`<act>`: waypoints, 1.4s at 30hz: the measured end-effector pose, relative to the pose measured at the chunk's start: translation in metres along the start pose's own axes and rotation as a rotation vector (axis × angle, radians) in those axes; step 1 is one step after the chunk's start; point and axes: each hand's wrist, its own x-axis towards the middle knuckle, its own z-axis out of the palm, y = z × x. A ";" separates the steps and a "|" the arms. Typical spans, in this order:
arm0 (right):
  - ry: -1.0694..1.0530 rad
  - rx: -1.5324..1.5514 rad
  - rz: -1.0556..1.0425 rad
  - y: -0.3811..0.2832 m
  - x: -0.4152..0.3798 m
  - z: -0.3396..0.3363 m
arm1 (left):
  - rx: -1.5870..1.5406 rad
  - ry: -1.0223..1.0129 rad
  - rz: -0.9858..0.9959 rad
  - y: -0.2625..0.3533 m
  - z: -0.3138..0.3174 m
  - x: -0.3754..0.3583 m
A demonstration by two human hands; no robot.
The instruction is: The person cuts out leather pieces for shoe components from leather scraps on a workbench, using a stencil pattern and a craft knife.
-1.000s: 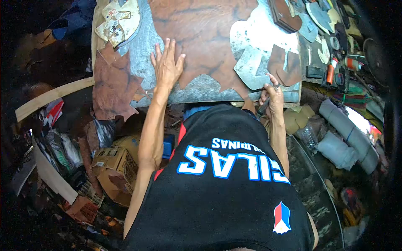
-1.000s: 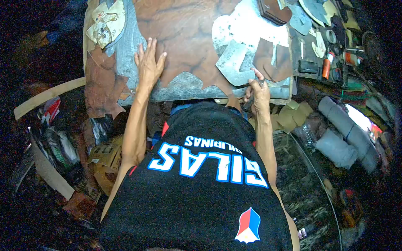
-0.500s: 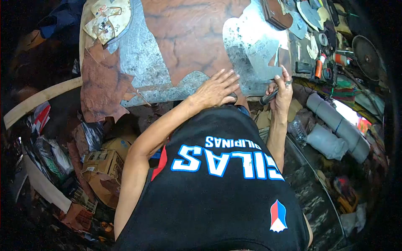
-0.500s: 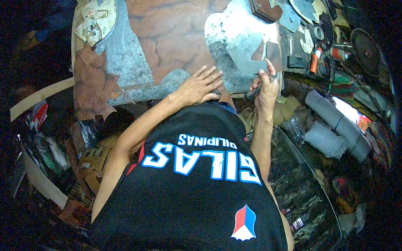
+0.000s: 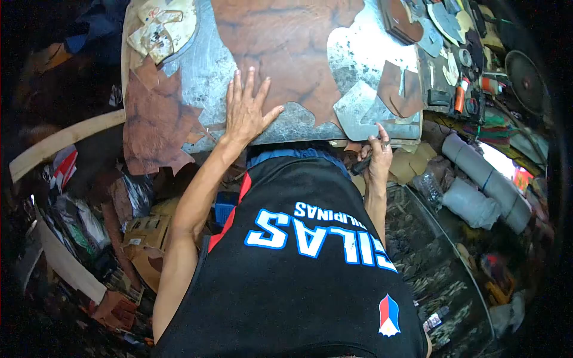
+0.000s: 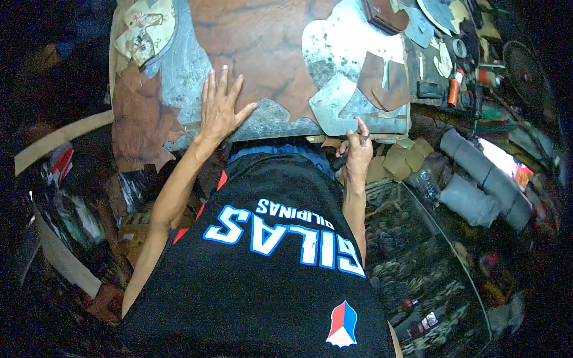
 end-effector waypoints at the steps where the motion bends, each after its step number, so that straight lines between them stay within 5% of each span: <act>1: 0.016 -0.005 0.008 -0.001 -0.003 0.000 | -0.009 0.004 0.023 -0.001 0.001 0.000; 24: -0.055 0.023 -0.048 -0.047 0.026 0.001 | -0.147 -0.129 0.186 -0.022 -0.030 -0.001; 30: -0.301 -0.299 -0.010 -0.042 0.030 -0.015 | -0.081 -0.233 0.321 -0.055 -0.087 -0.078; 39: -0.502 -0.487 0.025 -0.049 0.052 0.017 | 0.128 -0.457 0.301 -0.075 -0.124 -0.123; 42: -0.517 -0.592 -0.002 -0.072 0.065 0.055 | 0.050 -0.283 0.119 -0.042 -0.115 -0.104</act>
